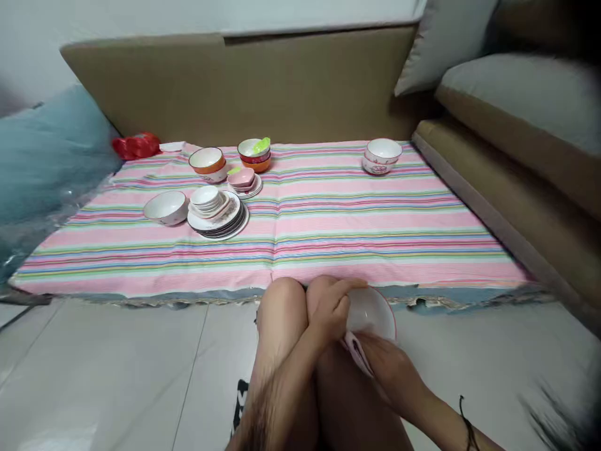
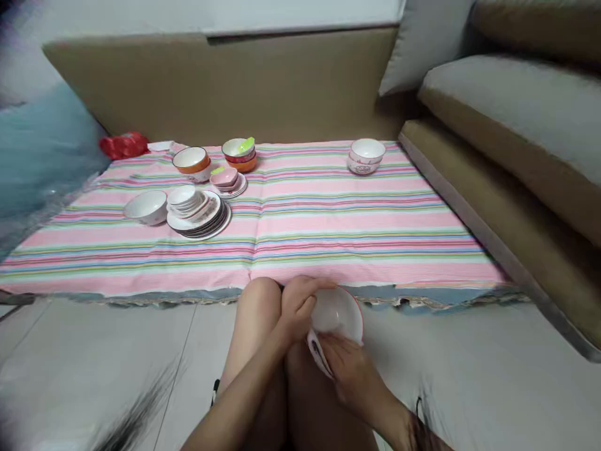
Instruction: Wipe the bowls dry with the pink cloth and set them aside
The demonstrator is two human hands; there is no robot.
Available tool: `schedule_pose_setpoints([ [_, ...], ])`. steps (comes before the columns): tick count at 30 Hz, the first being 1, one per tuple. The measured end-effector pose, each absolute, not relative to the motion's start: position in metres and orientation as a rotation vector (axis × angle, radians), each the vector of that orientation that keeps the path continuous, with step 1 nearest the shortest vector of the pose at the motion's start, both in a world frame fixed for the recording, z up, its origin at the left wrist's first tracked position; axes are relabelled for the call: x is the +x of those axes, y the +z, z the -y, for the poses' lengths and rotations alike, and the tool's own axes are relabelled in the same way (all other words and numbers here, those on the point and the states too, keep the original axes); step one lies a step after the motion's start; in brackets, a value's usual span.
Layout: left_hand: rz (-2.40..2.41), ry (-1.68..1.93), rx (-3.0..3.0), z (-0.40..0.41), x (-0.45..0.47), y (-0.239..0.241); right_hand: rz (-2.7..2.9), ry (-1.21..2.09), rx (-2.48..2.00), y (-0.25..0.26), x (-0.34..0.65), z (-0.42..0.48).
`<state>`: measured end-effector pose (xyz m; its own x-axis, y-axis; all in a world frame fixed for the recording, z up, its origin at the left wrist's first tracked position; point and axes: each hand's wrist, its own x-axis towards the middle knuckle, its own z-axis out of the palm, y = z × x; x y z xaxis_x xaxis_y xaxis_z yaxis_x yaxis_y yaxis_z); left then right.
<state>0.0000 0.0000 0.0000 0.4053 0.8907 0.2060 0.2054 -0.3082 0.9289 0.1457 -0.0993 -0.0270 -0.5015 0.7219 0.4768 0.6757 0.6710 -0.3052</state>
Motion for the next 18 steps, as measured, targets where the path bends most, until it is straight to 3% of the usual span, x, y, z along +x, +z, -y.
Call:
schedule_pose_setpoints([
  [8, -0.967, 0.961, 1.513, 0.007, 0.006, 0.005, 2.247, 0.076, -1.094, -0.03, 0.152, 0.107],
  [11, -0.878, 1.026, 1.223, 0.006, 0.01, 0.005, 2.077, 0.232, -1.182, -0.031, 0.16, 0.109],
  [15, -0.83, 1.134, 1.002, 0.007, -0.005, -0.005, 1.246, 0.803, -1.503, -0.033, 0.176, 0.109],
  [18, -0.917, 1.174, 1.021, 0.016, -0.031, -0.018, 0.595, 0.971, -1.411, -0.031, 0.193, 0.108],
])
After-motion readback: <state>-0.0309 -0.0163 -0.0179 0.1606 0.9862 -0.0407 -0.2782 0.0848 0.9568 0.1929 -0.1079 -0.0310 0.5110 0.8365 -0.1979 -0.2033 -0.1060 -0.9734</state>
